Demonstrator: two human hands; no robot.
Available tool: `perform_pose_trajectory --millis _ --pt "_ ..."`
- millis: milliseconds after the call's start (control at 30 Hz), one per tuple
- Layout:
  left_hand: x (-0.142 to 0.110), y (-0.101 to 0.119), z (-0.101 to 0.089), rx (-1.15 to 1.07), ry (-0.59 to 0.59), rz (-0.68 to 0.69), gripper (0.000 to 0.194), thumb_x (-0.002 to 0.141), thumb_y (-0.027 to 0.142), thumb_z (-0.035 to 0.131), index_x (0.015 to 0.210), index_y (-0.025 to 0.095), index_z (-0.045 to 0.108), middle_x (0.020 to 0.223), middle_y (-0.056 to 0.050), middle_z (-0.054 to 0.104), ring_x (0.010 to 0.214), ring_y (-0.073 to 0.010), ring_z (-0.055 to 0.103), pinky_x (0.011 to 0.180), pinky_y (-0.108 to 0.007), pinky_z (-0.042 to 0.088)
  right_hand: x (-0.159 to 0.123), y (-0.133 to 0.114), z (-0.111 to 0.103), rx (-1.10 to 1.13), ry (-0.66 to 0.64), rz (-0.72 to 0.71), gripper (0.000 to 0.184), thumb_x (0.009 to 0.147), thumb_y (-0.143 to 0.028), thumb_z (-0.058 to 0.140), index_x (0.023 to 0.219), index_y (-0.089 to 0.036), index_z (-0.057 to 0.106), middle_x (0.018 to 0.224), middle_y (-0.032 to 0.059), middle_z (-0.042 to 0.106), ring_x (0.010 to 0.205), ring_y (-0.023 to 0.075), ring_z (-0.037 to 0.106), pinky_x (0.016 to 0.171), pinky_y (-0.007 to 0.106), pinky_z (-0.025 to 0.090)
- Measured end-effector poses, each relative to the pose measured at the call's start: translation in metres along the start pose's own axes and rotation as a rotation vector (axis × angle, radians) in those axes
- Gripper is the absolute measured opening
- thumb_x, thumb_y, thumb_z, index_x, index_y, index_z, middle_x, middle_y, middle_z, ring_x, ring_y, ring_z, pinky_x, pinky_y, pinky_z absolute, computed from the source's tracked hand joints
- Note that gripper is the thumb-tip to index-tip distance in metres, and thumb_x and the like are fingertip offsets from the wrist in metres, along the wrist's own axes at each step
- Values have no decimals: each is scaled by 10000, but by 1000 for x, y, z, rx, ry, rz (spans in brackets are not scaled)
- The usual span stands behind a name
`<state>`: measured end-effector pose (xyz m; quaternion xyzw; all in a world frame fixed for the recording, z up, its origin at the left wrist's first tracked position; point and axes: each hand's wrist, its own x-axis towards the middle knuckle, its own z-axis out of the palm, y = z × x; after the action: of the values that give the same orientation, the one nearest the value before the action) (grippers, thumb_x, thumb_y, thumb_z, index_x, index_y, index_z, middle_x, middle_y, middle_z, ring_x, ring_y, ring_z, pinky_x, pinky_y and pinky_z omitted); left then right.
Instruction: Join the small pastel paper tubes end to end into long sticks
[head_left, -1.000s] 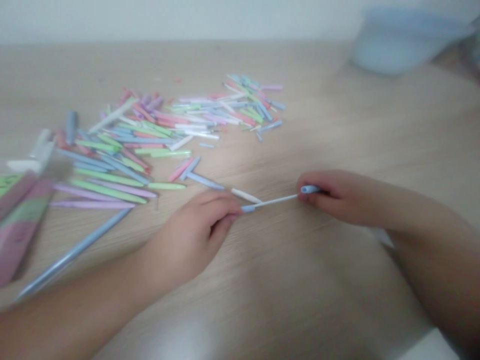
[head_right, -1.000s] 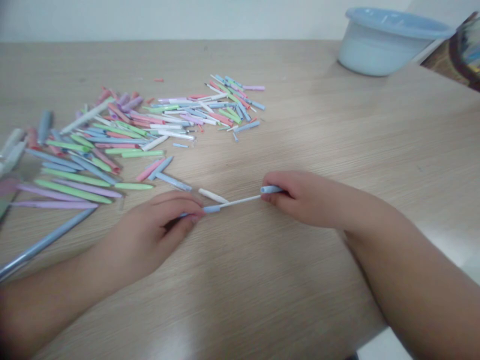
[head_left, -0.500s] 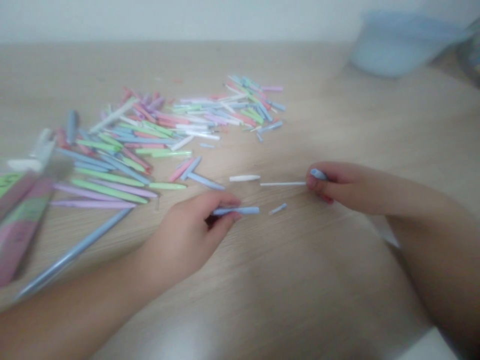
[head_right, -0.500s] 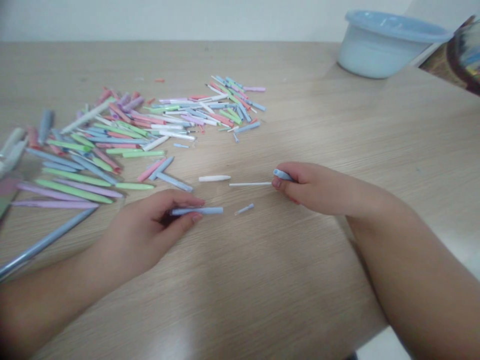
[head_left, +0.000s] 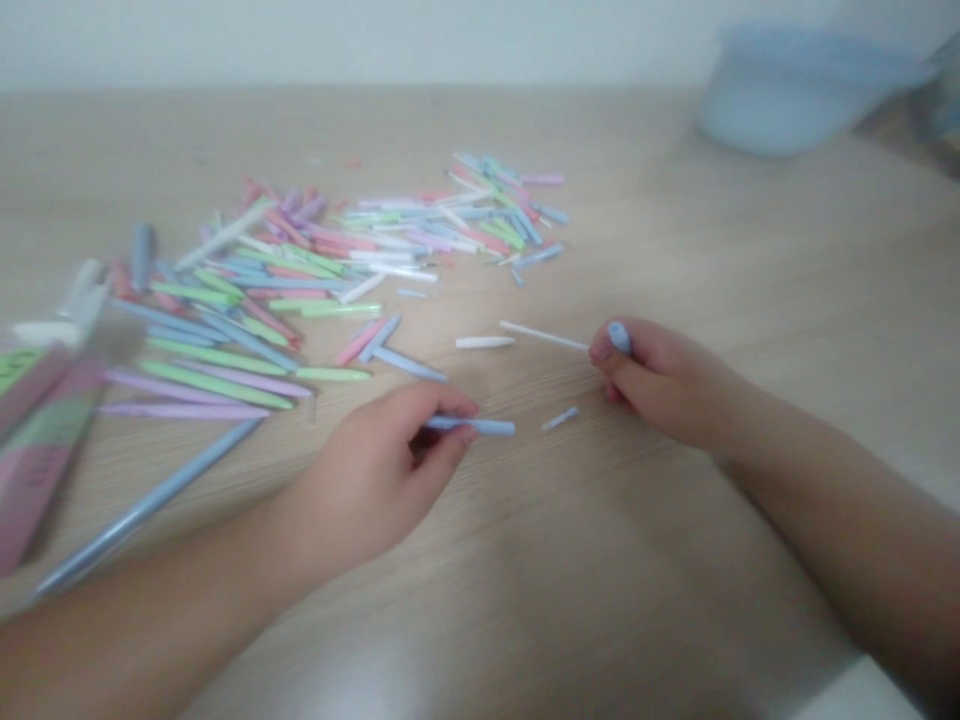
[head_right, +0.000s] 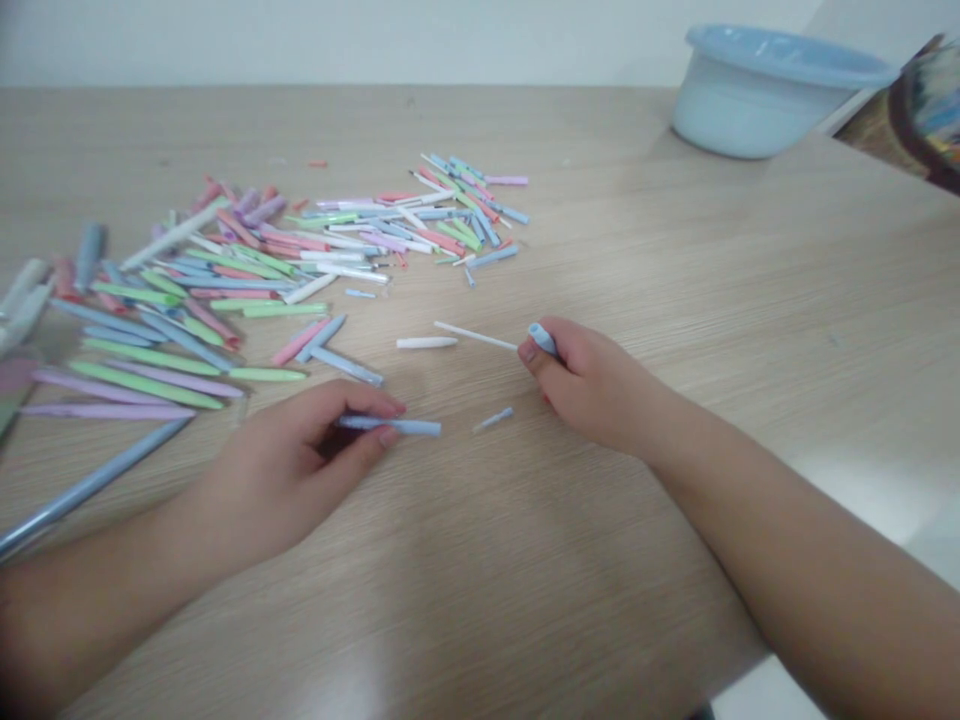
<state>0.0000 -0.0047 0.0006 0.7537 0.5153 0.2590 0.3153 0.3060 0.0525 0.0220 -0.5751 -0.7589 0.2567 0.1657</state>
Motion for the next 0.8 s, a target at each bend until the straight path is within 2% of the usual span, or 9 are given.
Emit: perform_pose_trajectory --millis 133,267,433,600,733,800 --pt "-1 -2 2 -61 20 -24 230 968 423 702 1159 295 708 1002 0 778 842 -201 740 705 -324 578 1 -5 0 -80 12 -57 355 1027 -490 425 759 -260 460 664 24 575 629 220 529 609 368 363" --pt "-2 -8 7 -237 49 -28 314 941 402 763 1219 306 652 1112 -6 793 952 -217 775 792 -344 613 1 -6 0 -98 -16 -63 355 1027 -487 427 758 -258 460 683 28 574 639 219 526 604 362 345" --pt "-3 -11 11 -379 30 -55 391 909 393 813 1238 315 618 1133 -10 809 971 -223 795 802 -345 624 0 -5 0 -100 -27 -88 346 1037 -470 434 766 -258 470 681 20 568 640 216 521 619 362 353" --pt "-3 -10 9 -332 30 -27 354 916 389 800 1220 313 633 1110 -8 799 935 -219 782 785 -343 614 0 -6 -1 -100 -33 -93 321 1035 -446 453 775 -259 480 696 22 571 652 221 523 625 362 365" --pt "-2 -6 3 -160 45 24 234 966 369 723 1174 282 659 1054 -18 751 871 -207 731 714 -319 578 0 -5 0 -101 -28 -98 322 1034 -449 456 777 -257 486 701 21 570 649 220 515 622 359 361" --pt "-1 -2 0 -65 48 95 215 997 319 668 1205 271 645 1069 -25 718 922 -208 704 764 -321 567 -1 -5 0 -99 -28 -93 327 1033 -456 457 776 -256 487 704 21 571 650 220 513 622 358 359"
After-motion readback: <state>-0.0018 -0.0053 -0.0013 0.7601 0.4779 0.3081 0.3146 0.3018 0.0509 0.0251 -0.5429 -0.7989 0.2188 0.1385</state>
